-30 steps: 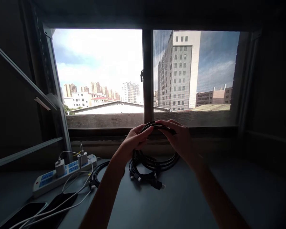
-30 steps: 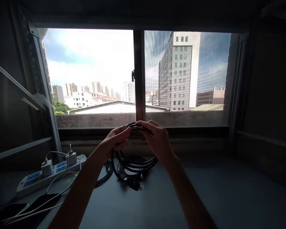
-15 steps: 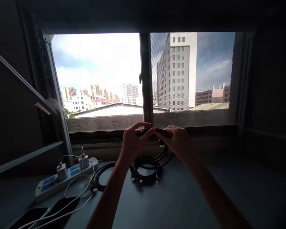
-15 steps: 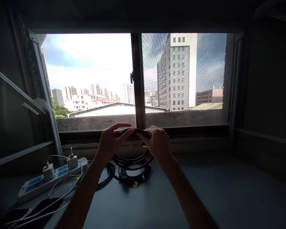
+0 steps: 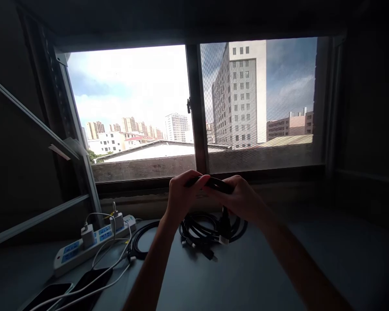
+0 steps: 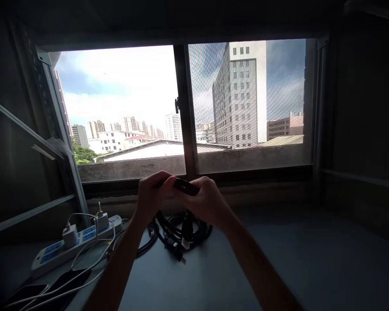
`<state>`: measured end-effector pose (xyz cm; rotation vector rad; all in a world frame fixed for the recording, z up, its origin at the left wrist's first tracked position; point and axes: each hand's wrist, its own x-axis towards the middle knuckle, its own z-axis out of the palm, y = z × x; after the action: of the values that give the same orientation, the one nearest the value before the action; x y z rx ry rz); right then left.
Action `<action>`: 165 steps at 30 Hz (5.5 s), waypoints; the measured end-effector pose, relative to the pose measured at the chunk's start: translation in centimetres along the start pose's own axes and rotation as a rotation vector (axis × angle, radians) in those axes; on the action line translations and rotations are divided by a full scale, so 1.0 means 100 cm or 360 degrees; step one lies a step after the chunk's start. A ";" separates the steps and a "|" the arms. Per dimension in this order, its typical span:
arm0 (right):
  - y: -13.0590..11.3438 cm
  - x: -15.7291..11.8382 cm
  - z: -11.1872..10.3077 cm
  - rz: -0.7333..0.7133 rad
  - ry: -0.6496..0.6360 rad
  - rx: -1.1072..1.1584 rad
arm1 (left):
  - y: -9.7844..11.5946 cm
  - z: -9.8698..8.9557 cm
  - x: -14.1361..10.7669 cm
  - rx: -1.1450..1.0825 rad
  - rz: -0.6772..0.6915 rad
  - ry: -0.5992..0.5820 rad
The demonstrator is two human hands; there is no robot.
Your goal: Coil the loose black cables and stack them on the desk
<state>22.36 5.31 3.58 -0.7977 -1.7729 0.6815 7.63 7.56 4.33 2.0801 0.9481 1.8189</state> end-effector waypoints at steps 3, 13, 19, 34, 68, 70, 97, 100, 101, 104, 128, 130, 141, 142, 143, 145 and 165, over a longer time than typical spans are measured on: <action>0.002 0.001 0.001 0.0078 -0.0143 0.0073 | -0.007 0.003 0.000 0.0140 0.0021 -0.0001; 0.029 0.017 0.016 -0.0403 0.0627 -0.1106 | -0.051 0.002 0.008 0.0015 -0.0601 0.0111; 0.044 0.020 0.029 -0.0457 0.0618 -0.1361 | -0.059 -0.007 0.010 -0.0385 -0.1113 -0.0281; 0.098 0.039 0.010 0.0230 0.0421 -0.0914 | -0.066 0.001 0.009 -0.0925 -0.1483 -0.0540; 0.255 0.023 0.048 0.0515 0.0247 -0.0468 | -0.141 -0.012 -0.013 0.1177 -0.1493 -0.1091; 0.258 0.023 0.048 0.0525 0.0303 -0.0328 | -0.141 -0.019 -0.010 0.1150 -0.1463 -0.1031; 0.276 0.014 0.000 0.0988 0.0690 0.1234 | -0.133 -0.042 0.001 0.1217 -0.1384 -0.0791; 0.274 0.012 -0.009 0.0953 0.0723 0.1399 | -0.119 -0.021 0.002 0.1357 -0.1181 -0.0802; 0.273 0.011 -0.011 0.0938 0.0742 0.1442 | -0.115 -0.009 0.001 0.1392 -0.1097 -0.0819; 0.272 0.010 -0.013 0.0892 0.0782 0.1538 | -0.103 0.032 -0.012 0.1400 -0.0863 -0.0963; 0.272 0.012 -0.008 0.0948 0.0684 0.1598 | -0.130 0.089 -0.070 0.1350 -0.0602 -0.1240; 0.271 0.012 -0.007 0.0943 0.0680 0.1591 | -0.134 0.085 -0.068 0.1291 -0.0618 -0.1276; 0.273 0.009 -0.008 0.0896 0.0604 0.1546 | -0.133 0.063 -0.053 0.1067 -0.0806 -0.1510; 0.273 0.009 -0.008 0.0895 0.0596 0.1558 | -0.131 0.061 -0.051 0.1059 -0.0814 -0.1495; 0.272 0.008 -0.008 0.0894 0.0589 0.1573 | -0.129 0.058 -0.049 0.1055 -0.0818 -0.1470; 0.272 0.007 -0.008 0.0889 0.0576 0.1606 | -0.124 0.050 -0.041 0.1055 -0.0820 -0.1382; 0.278 0.012 -0.005 0.0956 0.0603 0.1865 | -0.138 -0.054 0.001 0.1069 -0.1367 -0.1188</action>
<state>27.99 23.49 -16.69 -0.5336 -0.5397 1.6121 -1.93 16.95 -2.09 1.8728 1.9090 0.2729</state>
